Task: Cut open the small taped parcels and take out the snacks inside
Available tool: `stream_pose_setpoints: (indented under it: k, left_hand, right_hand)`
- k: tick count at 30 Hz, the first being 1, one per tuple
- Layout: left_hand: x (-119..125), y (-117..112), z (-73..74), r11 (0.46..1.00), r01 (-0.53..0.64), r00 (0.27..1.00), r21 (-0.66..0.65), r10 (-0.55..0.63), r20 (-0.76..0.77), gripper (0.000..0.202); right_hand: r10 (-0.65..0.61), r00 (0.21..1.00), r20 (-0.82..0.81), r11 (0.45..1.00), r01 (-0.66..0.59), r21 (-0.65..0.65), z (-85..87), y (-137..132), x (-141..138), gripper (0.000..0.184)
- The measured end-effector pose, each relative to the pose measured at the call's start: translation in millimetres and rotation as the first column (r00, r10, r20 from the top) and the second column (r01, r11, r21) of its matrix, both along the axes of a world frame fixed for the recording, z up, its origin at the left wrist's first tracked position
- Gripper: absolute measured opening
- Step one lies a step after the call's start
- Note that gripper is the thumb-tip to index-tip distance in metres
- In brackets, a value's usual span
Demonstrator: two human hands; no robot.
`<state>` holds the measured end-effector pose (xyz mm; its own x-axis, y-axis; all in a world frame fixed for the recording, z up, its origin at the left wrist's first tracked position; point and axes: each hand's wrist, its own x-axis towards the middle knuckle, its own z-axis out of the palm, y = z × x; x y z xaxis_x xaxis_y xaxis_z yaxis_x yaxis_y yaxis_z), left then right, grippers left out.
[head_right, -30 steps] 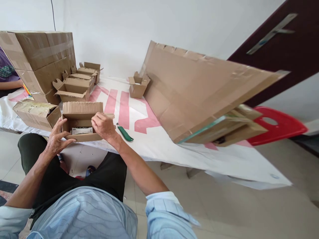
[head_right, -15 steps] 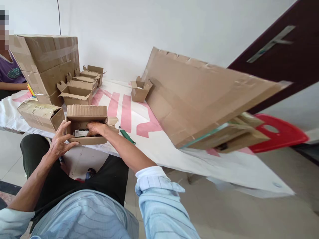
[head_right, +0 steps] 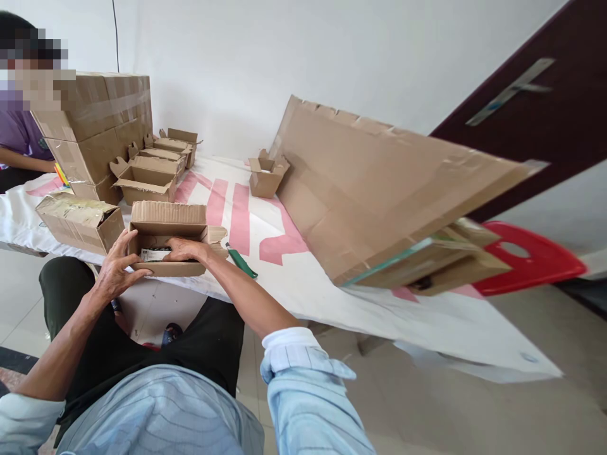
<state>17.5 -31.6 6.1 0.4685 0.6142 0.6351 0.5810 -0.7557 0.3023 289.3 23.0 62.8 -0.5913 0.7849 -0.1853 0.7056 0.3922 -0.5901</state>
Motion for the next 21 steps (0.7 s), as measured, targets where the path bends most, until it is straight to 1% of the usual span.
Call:
stream_pose_setpoints:
  k: [2, 4, 6, 8, 10, 12, 14, 16, 18, 21]
  left_hand:
    - [1, 1, 2.0, 1.000, 0.003, 1.000, -0.008, -0.003, -0.001, 0.039]
    - [2, 4, 4.1, 1.000, 0.004, 1.000, -0.021, -0.004, 0.006, 0.039]
    - [3, 7, 6.3, 0.999, 0.001, 1.000, -0.043, -0.001, 0.015, 0.038]
    - [4, 10, 8.6, 0.997, -0.004, 1.000, -0.073, 0.006, 0.025, 0.040]
    - [4, 13, 11.3, 0.994, -0.009, 0.999, -0.106, 0.013, 0.035, 0.044]
    - [4, 17, 15.0, 0.990, -0.014, 0.999, -0.140, 0.020, 0.046, 0.049]
    - [2, 24, 20.1, 0.985, -0.021, 0.998, -0.174, 0.031, 0.055, 0.053]
    - [-1, 33, 26.7, 0.977, -0.036, 0.997, -0.210, 0.049, 0.057, 0.056]
    - [-5, 45, 34.5, 0.967, -0.065, 0.996, -0.245, 0.079, 0.046, 0.057]
    - [-13, 61, 46.8, 0.949, -0.113, 0.993, -0.294, 0.116, -0.008, 0.053]
  right_hand:
    - [0.011, 1.000, 0.006, 0.998, -0.011, -0.066, 3.6, -1, 1, 0.031]
    - [-0.017, 1.000, -0.003, 0.997, 0.017, -0.075, 6.4, -1, 1, 0.031]
    - [-0.045, 0.998, -0.053, 0.998, 0.043, -0.039, 9.0, 0, 3, 0.037]
    - [-0.079, 0.991, -0.109, 0.997, 0.081, 0.011, 12.1, 1, 9, 0.046]
    - [-0.131, 0.976, -0.174, 0.988, 0.143, 0.058, 16.3, 0, 19, 0.053]
    - [-0.168, 0.947, -0.274, 0.976, 0.200, 0.092, 21.1, -2, 33, 0.056]
    - [-0.190, 0.900, -0.393, 0.965, 0.245, 0.096, 25.8, -7, 46, 0.058]
    - [-0.211, 0.830, -0.517, 0.957, 0.284, 0.065, 29.2, -14, 57, 0.062]
    - [-0.229, 0.728, -0.646, 0.953, 0.304, 0.006, 30.5, -22, 62, 0.067]
    - [-0.249, 0.560, -0.790, 0.954, 0.283, -0.100, 28.3, -33, 61, 0.073]
